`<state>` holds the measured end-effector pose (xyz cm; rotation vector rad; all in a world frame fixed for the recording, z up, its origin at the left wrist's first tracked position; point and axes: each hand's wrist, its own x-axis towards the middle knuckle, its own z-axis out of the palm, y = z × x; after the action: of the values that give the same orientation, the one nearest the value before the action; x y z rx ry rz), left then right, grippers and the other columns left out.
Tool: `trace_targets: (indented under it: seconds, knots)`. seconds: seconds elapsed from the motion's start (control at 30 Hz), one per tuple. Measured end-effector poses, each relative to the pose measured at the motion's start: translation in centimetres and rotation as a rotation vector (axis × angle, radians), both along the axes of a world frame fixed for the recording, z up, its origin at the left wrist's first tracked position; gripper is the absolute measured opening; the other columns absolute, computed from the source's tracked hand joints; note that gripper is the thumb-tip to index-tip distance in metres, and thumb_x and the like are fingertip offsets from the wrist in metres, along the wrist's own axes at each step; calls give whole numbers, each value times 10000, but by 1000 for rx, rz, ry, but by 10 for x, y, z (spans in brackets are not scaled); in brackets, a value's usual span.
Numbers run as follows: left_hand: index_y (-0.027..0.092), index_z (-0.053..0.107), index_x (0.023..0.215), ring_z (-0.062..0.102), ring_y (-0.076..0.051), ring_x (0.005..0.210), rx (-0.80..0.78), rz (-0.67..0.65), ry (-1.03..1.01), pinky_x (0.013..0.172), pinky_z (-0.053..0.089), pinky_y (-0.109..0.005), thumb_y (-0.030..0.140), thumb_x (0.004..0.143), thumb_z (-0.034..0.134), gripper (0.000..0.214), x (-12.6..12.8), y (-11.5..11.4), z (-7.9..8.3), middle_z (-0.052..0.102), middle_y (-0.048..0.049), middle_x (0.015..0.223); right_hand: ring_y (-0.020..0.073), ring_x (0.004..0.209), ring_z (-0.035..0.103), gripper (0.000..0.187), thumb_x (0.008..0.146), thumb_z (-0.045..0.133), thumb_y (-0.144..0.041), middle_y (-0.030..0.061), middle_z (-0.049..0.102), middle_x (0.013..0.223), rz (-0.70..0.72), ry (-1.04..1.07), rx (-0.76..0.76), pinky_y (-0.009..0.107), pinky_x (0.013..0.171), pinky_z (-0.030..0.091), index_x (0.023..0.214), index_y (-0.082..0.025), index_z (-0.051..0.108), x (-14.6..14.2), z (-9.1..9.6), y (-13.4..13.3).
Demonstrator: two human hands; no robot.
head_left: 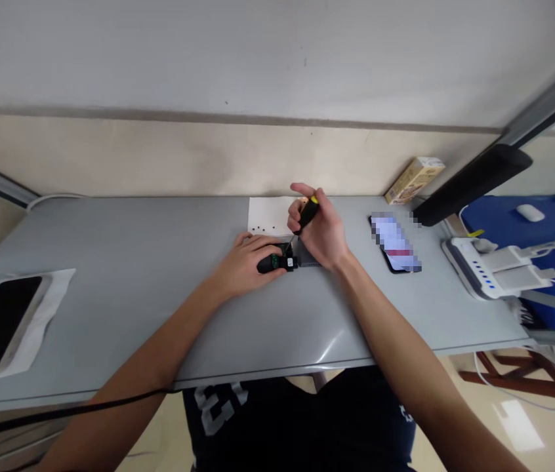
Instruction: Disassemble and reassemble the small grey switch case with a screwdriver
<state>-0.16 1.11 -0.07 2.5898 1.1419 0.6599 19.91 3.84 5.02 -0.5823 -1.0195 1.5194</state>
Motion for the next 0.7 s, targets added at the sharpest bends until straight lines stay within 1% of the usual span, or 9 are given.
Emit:
trace_targets:
  seconds: [0.1,0.17,0.23,0.3,0.4,0.47,0.53,0.63,0.7]
  knots:
    - [274,704,1083,643,-267,1240,17,5,-7,1172,329,-489,436,910,722,237,0,1,-1,690,-39,1366,112,739,556,393,833,767,-575,-8,529,863,-3,60,2,273,678,473,867,-238,566,4,-2,0]
    - [273,707,1083,649,-263,1229,23,-3,-10,1168,333,-489,428,914,720,230,0,1,-1,693,-36,1360,106,717,555,462,788,826,-541,-22,511,843,7,71,4,268,659,460,795,-236,480,6,-5,0]
    - [275,709,1086,653,-259,1222,24,-14,-13,1165,337,-486,422,921,714,221,0,1,0,696,-30,1355,91,609,475,520,790,827,-543,-46,447,748,27,48,10,255,574,401,760,-239,406,7,-8,1]
    - [281,709,1089,654,-257,1223,17,-22,-10,1166,335,-487,421,931,706,212,0,0,2,697,-26,1355,79,529,340,530,824,789,-568,-65,352,666,22,16,28,245,502,308,742,-240,381,6,-9,2]
    - [286,712,1087,654,-258,1226,-1,-21,6,1162,336,-490,431,937,700,209,0,0,4,699,-25,1352,91,519,255,507,869,665,-688,-65,292,636,-12,19,32,252,468,247,762,-244,444,4,-6,2]
    - [284,711,1083,654,-258,1228,6,-11,2,1157,339,-491,439,929,712,219,-1,0,4,699,-25,1353,108,541,319,487,897,579,-731,-44,356,656,5,45,15,263,482,299,854,-247,547,3,-3,2]
    - [281,709,1079,653,-257,1231,23,-3,-10,1159,336,-494,443,919,724,228,-1,0,2,699,-23,1356,122,595,418,447,924,564,-687,-16,450,720,33,57,-1,280,535,384,955,-244,615,4,1,0]
    - [280,708,1077,651,-257,1238,35,1,-26,1161,336,-498,455,913,730,242,-2,0,-1,699,-25,1361,126,723,551,319,884,706,-538,3,538,840,6,43,30,286,662,469,902,-233,614,5,1,-2]
    - [279,707,1074,650,-256,1240,30,2,-32,1154,345,-497,452,911,732,240,-2,0,-1,698,-27,1365,121,759,590,354,825,799,-471,-11,555,863,-39,41,52,279,697,483,829,-236,534,5,-2,-2]
